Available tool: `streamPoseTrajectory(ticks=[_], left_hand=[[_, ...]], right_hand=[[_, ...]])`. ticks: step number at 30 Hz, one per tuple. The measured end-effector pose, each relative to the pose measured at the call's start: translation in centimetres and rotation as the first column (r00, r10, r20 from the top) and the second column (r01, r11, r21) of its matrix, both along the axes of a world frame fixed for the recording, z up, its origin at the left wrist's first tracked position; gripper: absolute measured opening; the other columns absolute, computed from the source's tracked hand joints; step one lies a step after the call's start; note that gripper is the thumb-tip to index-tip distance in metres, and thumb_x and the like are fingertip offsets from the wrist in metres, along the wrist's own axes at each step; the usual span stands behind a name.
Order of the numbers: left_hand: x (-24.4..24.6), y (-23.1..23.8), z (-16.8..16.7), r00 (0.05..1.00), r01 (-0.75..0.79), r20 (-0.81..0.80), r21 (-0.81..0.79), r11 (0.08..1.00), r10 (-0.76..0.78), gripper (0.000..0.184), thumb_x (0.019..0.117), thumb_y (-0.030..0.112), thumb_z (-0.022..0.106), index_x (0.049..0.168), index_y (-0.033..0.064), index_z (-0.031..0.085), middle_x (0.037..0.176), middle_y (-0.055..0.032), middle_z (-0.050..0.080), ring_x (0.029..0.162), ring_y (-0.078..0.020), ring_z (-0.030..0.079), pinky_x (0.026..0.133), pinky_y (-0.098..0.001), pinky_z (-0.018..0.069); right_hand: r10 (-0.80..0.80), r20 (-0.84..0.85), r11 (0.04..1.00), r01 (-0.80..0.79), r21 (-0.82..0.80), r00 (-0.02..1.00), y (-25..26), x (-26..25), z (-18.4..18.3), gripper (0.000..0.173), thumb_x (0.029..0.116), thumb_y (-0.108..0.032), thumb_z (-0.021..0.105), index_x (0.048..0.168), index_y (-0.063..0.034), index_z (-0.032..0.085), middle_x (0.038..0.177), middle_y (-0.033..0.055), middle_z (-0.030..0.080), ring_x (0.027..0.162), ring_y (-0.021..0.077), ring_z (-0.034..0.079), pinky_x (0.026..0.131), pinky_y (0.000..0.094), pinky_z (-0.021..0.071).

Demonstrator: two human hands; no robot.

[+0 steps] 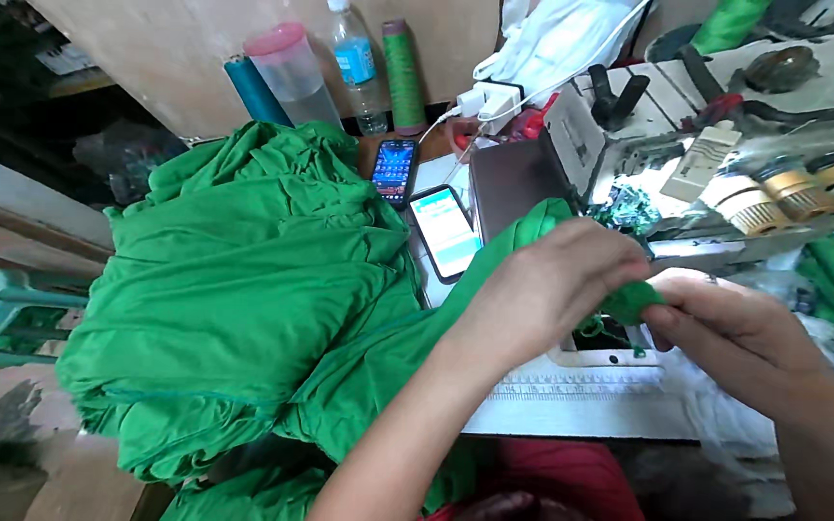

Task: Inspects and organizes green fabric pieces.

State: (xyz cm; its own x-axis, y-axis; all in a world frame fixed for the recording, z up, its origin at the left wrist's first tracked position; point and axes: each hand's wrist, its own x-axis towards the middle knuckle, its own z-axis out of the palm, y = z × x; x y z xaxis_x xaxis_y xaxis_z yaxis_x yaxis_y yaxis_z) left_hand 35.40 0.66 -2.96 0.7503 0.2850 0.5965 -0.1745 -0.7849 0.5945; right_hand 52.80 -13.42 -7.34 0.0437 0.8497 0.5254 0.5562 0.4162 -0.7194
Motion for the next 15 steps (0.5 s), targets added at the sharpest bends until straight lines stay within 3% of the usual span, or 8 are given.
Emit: streamPoseTrajectory(ticks=[4,5,10,12,15], left_hand=[[0.5,2.5,-2.6,0.98,-0.116,-0.143,0.144,0.983,0.136,0.018,0.1019,0.004,0.056,0.116,0.001,0.069,0.117,-0.0128,0.069,0.109,-0.024,0.068,0.093,-0.042,0.0563],[0.4,2.6,-2.7,0.97,-0.128,-0.178,0.202,0.971,0.165,0.02,0.0994,0.002,0.059,0.115,0.0028,0.071,0.117,-0.0117,0.071,0.111,-0.0261,0.068,0.094,-0.0458,0.0543],[0.2,2.2,-0.5,0.896,-0.162,-0.283,0.508,0.846,0.342,0.005,0.0927,0.007,0.07,0.093,0.006,0.075,0.091,-0.0091,0.07,0.092,-0.0284,0.067,0.073,-0.0426,0.0522],[-0.1,2.2,0.0,0.895,-0.147,-0.291,0.525,0.838,0.339,0.005,0.0913,0.012,0.073,0.088,0.0076,0.074,0.091,-0.0076,0.069,0.093,-0.0276,0.066,0.072,-0.0429,0.0511],[-1.0,1.0,0.9,0.939,-0.044,-0.296,0.399,0.916,0.174,0.009,0.0946,0.014,0.067,0.093,0.0104,0.076,0.092,-0.0022,0.072,0.097,-0.0223,0.067,0.08,-0.0424,0.051]], right_hand=[[0.129,-0.246,0.987,-0.147,-0.057,0.961,-0.3,-0.3,0.8,0.02,0.1061,-0.033,0.055,0.114,-0.0226,0.07,0.097,-0.0149,0.069,0.076,-0.0073,0.064,0.066,0.0104,0.0548],[0.119,-0.275,0.988,-0.142,-0.067,0.954,-0.4,-0.3,0.9,0.018,0.1047,-0.031,0.058,0.115,-0.0244,0.07,0.097,-0.0162,0.071,0.075,-0.0072,0.065,0.065,0.0104,0.0552],[0.043,-0.25,0.997,-0.056,-0.044,0.967,0.0,-0.3,0.8,0.015,0.0937,-0.025,0.073,0.108,-0.026,0.071,0.095,-0.0184,0.072,0.077,-0.008,0.065,0.068,0.0099,0.0547],[0.03,-0.23,0.999,-0.036,-0.02,0.973,0.2,-0.4,0.9,0.015,0.0935,-0.027,0.073,0.108,-0.0261,0.071,0.098,-0.0181,0.072,0.083,-0.0065,0.066,0.074,0.012,0.0562],[0.026,-0.228,0.999,-0.019,0.032,0.973,0.5,-0.3,1.2,0.018,0.101,-0.033,0.064,0.117,-0.0267,0.071,0.109,-0.0173,0.071,0.099,-0.0031,0.067,0.087,0.017,0.057]])
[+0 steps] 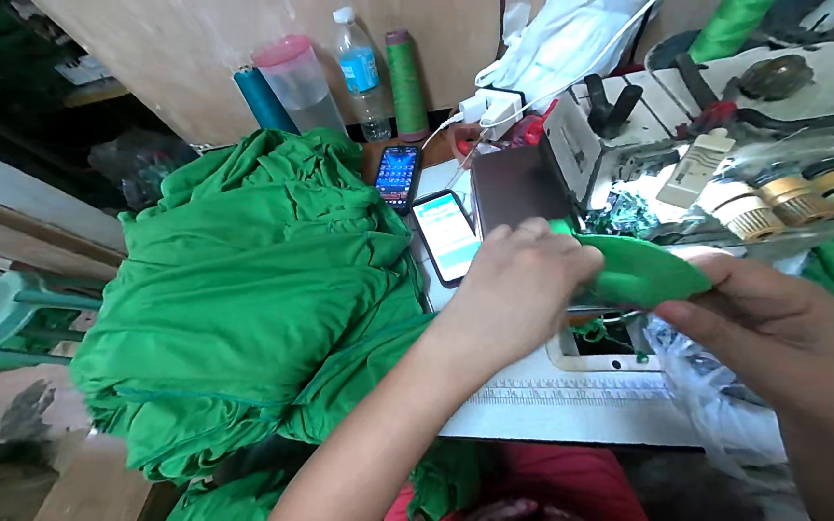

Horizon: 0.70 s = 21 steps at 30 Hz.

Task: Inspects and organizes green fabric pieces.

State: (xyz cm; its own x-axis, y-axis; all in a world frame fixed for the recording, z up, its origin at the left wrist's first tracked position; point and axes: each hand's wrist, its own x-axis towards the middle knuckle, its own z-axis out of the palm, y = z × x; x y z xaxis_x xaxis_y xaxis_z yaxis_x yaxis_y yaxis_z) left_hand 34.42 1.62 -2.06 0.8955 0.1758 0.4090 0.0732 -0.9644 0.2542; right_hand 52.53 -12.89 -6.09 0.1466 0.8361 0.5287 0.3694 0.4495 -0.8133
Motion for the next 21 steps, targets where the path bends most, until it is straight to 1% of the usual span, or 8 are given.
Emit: streamPoseTrajectory(ticks=[3,6,9,12,15,18,19,21], left_hand=[[-1.1,-1.4,1.2,0.984,0.18,0.027,-0.159,0.971,-0.178,0.017,0.0991,0.013,0.056,0.094,0.0103,0.072,0.082,0.0012,0.068,0.089,-0.0168,0.064,0.08,-0.037,0.0468],[-1.1,-0.8,1.3,0.975,0.22,0.048,-0.185,0.958,-0.215,0.02,0.1012,0.016,0.055,0.093,0.0088,0.072,0.082,0.0004,0.067,0.087,-0.0155,0.062,0.079,-0.0347,0.0461],[-0.5,1.2,1.2,0.986,0.158,-0.035,-0.077,0.984,-0.161,0.029,0.1046,0.025,0.053,0.093,0.0078,0.074,0.085,-0.0032,0.068,0.09,-0.0205,0.064,0.079,-0.0391,0.0481],[-0.2,3.5,1.5,0.976,0.161,-0.151,0.005,0.987,-0.159,0.028,0.1038,0.025,0.056,0.095,0.0078,0.075,0.09,-0.0051,0.069,0.093,-0.0244,0.065,0.078,-0.0433,0.0511],[-0.3,5.0,2.4,0.956,0.244,-0.138,-0.119,0.963,-0.259,0.017,0.1016,0.019,0.059,0.094,0.009,0.071,0.083,0.0001,0.067,0.084,-0.0148,0.063,0.078,-0.0356,0.0498],[-0.5,5.4,3.1,0.938,0.303,-0.074,-0.299,0.905,-0.338,0.011,0.1002,0.013,0.061,0.098,0.0066,0.07,0.087,0.0012,0.066,0.084,-0.0076,0.062,0.081,-0.0268,0.0519],[-0.4,5.4,3.2,0.931,0.326,-0.039,-0.361,0.874,-0.363,0.009,0.0993,0.011,0.062,0.099,0.0046,0.069,0.088,-0.0001,0.065,0.082,-0.0061,0.061,0.077,-0.0229,0.0529],[-0.1,5.1,2.8,0.917,0.368,0.043,-0.472,0.801,-0.396,0.006,0.0971,0.006,0.063,0.098,0.0012,0.067,0.088,-0.002,0.062,0.076,-0.0037,0.057,0.068,-0.0174,0.0494]], right_hand=[[-0.023,0.044,0.999,0.022,0.023,0.999,0.4,0.1,0.1,0.021,0.1064,-0.034,0.054,0.119,-0.0264,0.069,0.111,-0.0189,0.069,0.104,-0.0065,0.064,0.091,0.0146,0.0529],[-0.043,0.193,0.999,0.047,-0.014,0.98,0.7,0.0,-0.2,0.029,0.1086,-0.034,0.048,0.111,-0.0142,0.069,0.102,-0.0129,0.069,0.096,-0.0104,0.061,0.085,0.0107,0.0509],[-0.058,0.328,0.996,0.075,-0.038,0.943,1.2,-0.2,0.3,0.035,0.1087,-0.033,0.046,0.102,-0.0058,0.068,0.091,-0.0055,0.066,0.087,-0.0102,0.058,0.079,0.0093,0.048],[-0.121,0.376,0.99,0.138,-0.02,0.919,1.6,-0.3,1.2,0.034,0.1081,-0.032,0.046,0.098,-0.0077,0.067,0.085,-0.0079,0.064,0.081,-0.0113,0.058,0.073,0.0077,0.0482],[-0.169,0.339,0.984,0.176,0.01,0.925,2.2,-0.4,1.9,0.027,0.1076,-0.026,0.047,0.101,-0.0098,0.067,0.085,-0.0102,0.064,0.078,-0.0107,0.058,0.069,0.0073,0.0484],[-0.168,0.308,0.982,0.186,-0.031,0.936,2.7,-0.6,2.2,0.025,0.1066,-0.023,0.047,0.099,-0.0115,0.068,0.084,-0.0113,0.062,0.076,-0.0105,0.057,0.066,0.0067,0.0471],[-0.162,0.302,0.982,0.185,-0.048,0.939,2.9,-0.6,2.1,0.025,0.1064,-0.023,0.047,0.098,-0.0121,0.068,0.082,-0.0114,0.06,0.073,-0.0103,0.056,0.063,0.0067,0.046],[-0.157,0.306,0.979,0.188,-0.076,0.939,3.1,-0.6,2.1,0.024,0.1059,-0.025,0.048,0.094,-0.0144,0.067,0.076,-0.0123,0.057,0.067,-0.0101,0.052,0.058,0.0068,0.0425]])
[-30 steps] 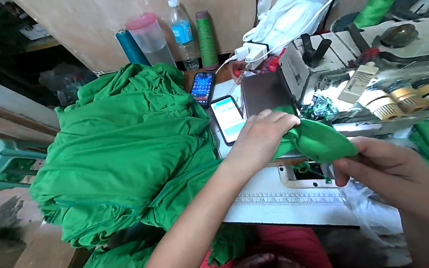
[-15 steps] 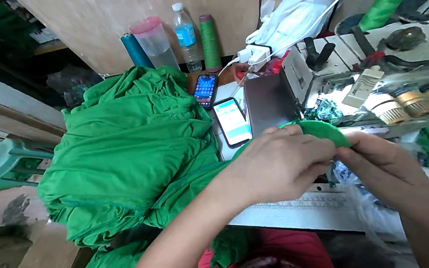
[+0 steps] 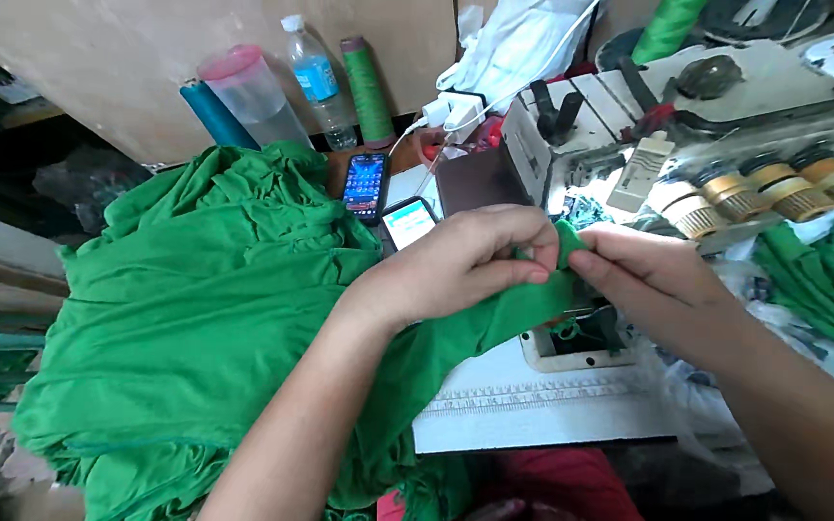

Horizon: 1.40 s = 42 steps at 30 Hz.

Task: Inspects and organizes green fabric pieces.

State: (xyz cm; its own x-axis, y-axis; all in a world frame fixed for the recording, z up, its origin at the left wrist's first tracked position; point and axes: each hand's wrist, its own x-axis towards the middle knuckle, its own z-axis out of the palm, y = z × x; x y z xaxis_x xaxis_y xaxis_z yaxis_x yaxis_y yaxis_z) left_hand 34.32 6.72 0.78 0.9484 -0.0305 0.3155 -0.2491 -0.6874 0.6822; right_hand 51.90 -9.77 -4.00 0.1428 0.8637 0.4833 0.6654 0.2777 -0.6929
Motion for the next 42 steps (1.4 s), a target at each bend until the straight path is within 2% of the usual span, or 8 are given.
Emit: streamPoseTrajectory(ticks=[6,13,19,25,28,32,36,42], left_hand=[[0.8,0.0,-1.6,0.987,-0.143,-0.037,0.216,0.966,0.154,0.026,0.1051,0.02,0.052,0.095,0.0049,0.071,0.089,-0.0028,0.064,0.088,-0.0131,0.062,0.079,-0.0318,0.0522],[1.0,-0.4,-1.4,0.998,0.047,0.056,-0.145,0.988,-0.039,0.008,0.0986,0.003,0.061,0.1,-0.0033,0.066,0.09,-0.0049,0.062,0.079,-0.0036,0.056,0.071,-0.0169,0.0485],[1.2,-0.4,-1.9,0.991,0.038,0.135,-0.229,0.973,-0.007,0.005,0.0932,-0.003,0.065,0.097,-0.0039,0.068,0.093,-0.0059,0.061,0.082,-0.0044,0.055,0.071,-0.0165,0.0469],[0.9,-1.3,-1.4,0.998,-0.067,-0.012,0.077,0.995,0.068,0.032,0.0977,0.004,0.058,0.129,0.001,0.064,0.094,-0.0045,0.064,0.091,-0.0126,0.061,0.086,-0.0317,0.0526],[0.5,-1.5,-1.2,0.994,-0.112,0.008,0.229,0.967,0.113,0.018,0.0965,0.014,0.059,0.104,0.0095,0.074,0.101,-0.0027,0.064,0.103,-0.0168,0.06,0.09,-0.0394,0.0488],[0.6,-1.0,-1.3,0.995,-0.026,0.097,0.113,0.993,0.015,0.014,0.0826,0.01,0.053,0.074,0.0071,0.064,0.091,-0.0042,0.065,0.102,-0.0163,0.06,0.09,-0.0373,0.0464],[0.8,-0.8,-2.2,0.994,0.036,0.104,0.011,0.999,-0.037,0.016,0.0854,0.008,0.052,0.076,0.0036,0.065,0.083,-0.003,0.065,0.095,-0.0108,0.061,0.088,-0.0282,0.0465],[0.7,-0.2,-2.1,0.992,0.02,0.127,0.028,0.999,-0.024,0.017,0.089,0.011,0.054,0.083,0.0035,0.068,0.088,-0.0022,0.066,0.097,-0.0091,0.061,0.089,-0.0263,0.0469]], right_hand=[[0.022,0.007,1.0,-0.022,-0.016,1.0,-0.5,0.1,0.0,0.028,0.1053,-0.031,0.048,0.091,-0.0166,0.067,0.081,-0.0125,0.059,0.075,-0.0087,0.056,0.066,0.0094,0.046],[0.027,-0.032,0.998,-0.028,-0.049,0.999,-0.3,0.5,-0.2,0.027,0.1049,-0.03,0.047,0.092,-0.0185,0.067,0.081,-0.014,0.059,0.077,-0.0098,0.056,0.066,0.0084,0.045],[0.108,-0.044,0.992,-0.11,-0.057,0.993,-0.2,0.4,-0.2,0.029,0.1056,-0.04,0.048,0.097,-0.0202,0.067,0.087,-0.014,0.06,0.084,-0.0081,0.058,0.072,0.0107,0.0492],[0.106,0.086,0.994,-0.106,-0.007,0.991,-1.3,-0.8,-0.1,0.035,0.106,-0.035,0.051,0.089,-0.0116,0.07,0.085,-0.0079,0.061,0.083,-0.0075,0.055,0.072,0.0096,0.0443],[0.087,0.115,0.996,-0.087,-0.005,0.99,-1.7,-0.9,-0.3,0.035,0.1063,-0.036,0.05,0.092,-0.011,0.071,0.083,-0.007,0.062,0.082,-0.0072,0.055,0.071,0.0103,0.043],[0.051,0.101,0.997,-0.056,0.047,0.994,-1.5,-0.3,-0.8,0.026,0.1011,-0.035,0.061,0.111,-0.0118,0.058,0.098,-0.006,0.066,0.089,-0.0073,0.062,0.08,0.0106,0.0527],[0.078,0.213,0.993,-0.096,0.073,0.974,-0.9,1.1,-1.7,0.023,0.0984,-0.031,0.064,0.099,-0.0085,0.069,0.114,0.0043,0.068,0.112,0.004,0.062,0.093,0.0169,0.0522],[0.014,0.184,0.988,-0.041,0.146,0.983,-1.1,0.9,-1.6,0.02,0.0986,-0.03,0.063,0.093,-0.0127,0.072,0.091,-0.0063,0.066,0.091,-0.0012,0.059,0.082,0.0162,0.0477]])
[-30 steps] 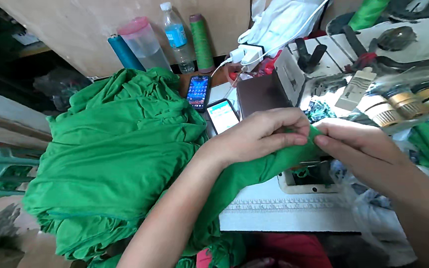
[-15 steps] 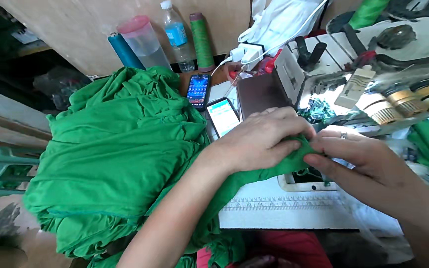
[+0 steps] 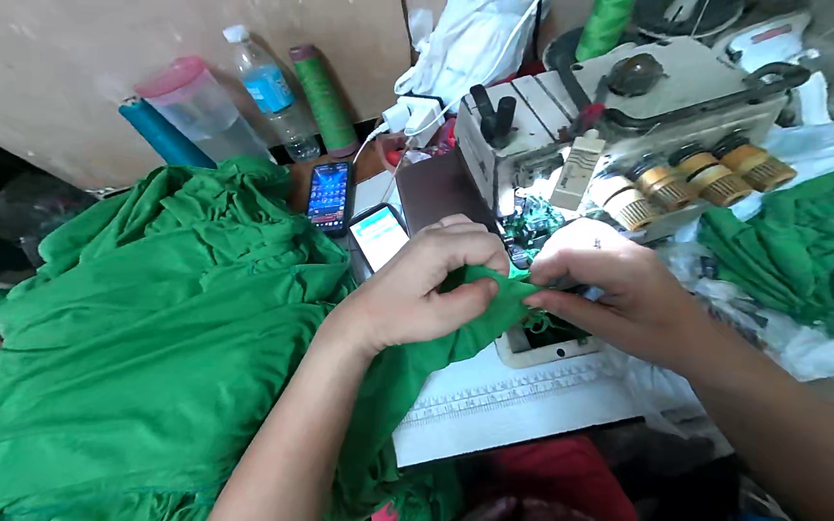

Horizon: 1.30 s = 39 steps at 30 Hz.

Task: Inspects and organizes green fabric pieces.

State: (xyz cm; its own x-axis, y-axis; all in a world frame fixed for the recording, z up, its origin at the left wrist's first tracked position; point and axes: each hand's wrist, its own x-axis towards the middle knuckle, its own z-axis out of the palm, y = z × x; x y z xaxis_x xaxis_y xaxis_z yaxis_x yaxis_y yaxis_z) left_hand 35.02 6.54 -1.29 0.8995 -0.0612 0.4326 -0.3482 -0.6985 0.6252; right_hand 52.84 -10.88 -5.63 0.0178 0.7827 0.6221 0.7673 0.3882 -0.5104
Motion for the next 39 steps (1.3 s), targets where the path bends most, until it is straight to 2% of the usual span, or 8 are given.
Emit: streamPoseTrajectory(ticks=[5,12,15,17,23,29,34,39], left_hand=[[-0.1,-1.5,-0.2,1.0,-0.009,0.009,0.024,1.0,0.008,0.02,0.0936,0.015,0.055,0.085,0.0046,0.07,0.087,-0.0006,0.068,0.097,-0.008,0.062,0.091,-0.0274,0.0479],[0.4,-1.3,-1.3,0.986,-0.129,-0.044,0.4,0.907,0.159,0.028,0.101,0.032,0.054,0.091,0.0148,0.074,0.098,0.0017,0.072,0.111,-0.0146,0.065,0.099,-0.0419,0.0463],[0.5,-3.6,-0.3,0.979,-0.194,0.036,0.441,0.876,0.199,0.03,0.1023,0.029,0.054,0.085,0.0129,0.072,0.077,0.0028,0.065,0.079,-0.0113,0.063,0.072,-0.031,0.0498],[0.6,-4.9,0.0,0.98,-0.194,0.042,0.449,0.872,0.197,0.03,0.1029,0.027,0.054,0.084,0.0106,0.07,0.073,0.0007,0.063,0.074,-0.0132,0.062,0.066,-0.0294,0.048],[0.6,-1.7,-1.0,0.97,-0.224,0.03,0.499,0.837,0.242,0.029,0.0997,0.033,0.053,0.088,0.015,0.072,0.087,0.0017,0.07,0.103,-0.0182,0.066,0.091,-0.0444,0.0471],[0.9,-4.4,-0.7,0.988,-0.15,0.037,0.44,0.885,0.149,0.027,0.0994,0.027,0.053,0.083,0.013,0.07,0.071,0.0026,0.061,0.072,-0.0123,0.058,0.067,-0.0309,0.0416],[0.9,0.3,-0.4,0.944,-0.308,0.082,0.559,0.77,0.319,0.03,0.0989,0.03,0.051,0.093,0.0113,0.073,0.095,-0.0046,0.072,0.107,-0.0273,0.066,0.089,-0.0553,0.0452],[0.4,-1.6,1.4,0.981,-0.192,0.06,0.381,0.904,0.183,0.026,0.0968,0.024,0.052,0.085,0.012,0.071,0.088,0.0014,0.07,0.1,-0.0137,0.065,0.093,-0.0399,0.0472]], right_hand=[[-0.013,-0.07,0.999,0.009,-0.046,0.997,-1.5,-0.6,-1.0,0.025,0.102,-0.03,0.06,0.112,-0.0111,0.073,0.095,-0.005,0.072,0.091,-0.0029,0.064,0.084,0.0149,0.0518],[0.012,-0.148,1.0,-0.012,0.001,0.989,-2.6,-1.1,-3.9,0.02,0.1016,-0.025,0.063,0.099,-0.0102,0.075,0.11,0.0013,0.073,0.118,0.0082,0.062,0.104,0.0243,0.0482],[0.013,-0.145,1.0,-0.01,0.021,0.989,-2.0,-0.2,-4.2,0.023,0.1029,-0.029,0.061,0.103,-0.0113,0.075,0.112,-0.0004,0.073,0.116,0.0058,0.063,0.104,0.0264,0.0484],[0.037,-0.136,0.999,-0.033,0.036,0.99,-1.8,0.1,-4.1,0.023,0.1033,-0.03,0.059,0.103,-0.0128,0.074,0.111,-0.0025,0.073,0.114,0.0024,0.062,0.103,0.0243,0.0469],[0.032,-0.129,0.998,-0.024,0.066,0.991,-2.0,-0.1,-4.7,0.024,0.1048,-0.029,0.058,0.101,-0.012,0.074,0.11,0.0007,0.074,0.121,0.012,0.062,0.108,0.033,0.0464],[0.01,-0.146,0.997,0.002,0.081,0.989,-1.8,-0.2,-4.3,0.021,0.1043,-0.03,0.058,0.106,-0.0168,0.073,0.109,-0.0058,0.073,0.118,0.0048,0.06,0.107,0.0281,0.0437],[-0.13,-0.136,0.989,0.138,0.057,0.982,-0.6,0.1,-4.6,0.022,0.1011,-0.022,0.061,0.096,-0.0084,0.078,0.107,0.0013,0.069,0.107,0.006,0.061,0.096,0.0244,0.0492],[-0.11,-0.136,0.993,0.115,0.029,0.985,-0.1,-0.6,-4.0,0.025,0.1038,-0.021,0.055,0.102,-0.0049,0.074,0.113,0.0048,0.07,0.112,0.0064,0.062,0.097,0.0226,0.0499]])
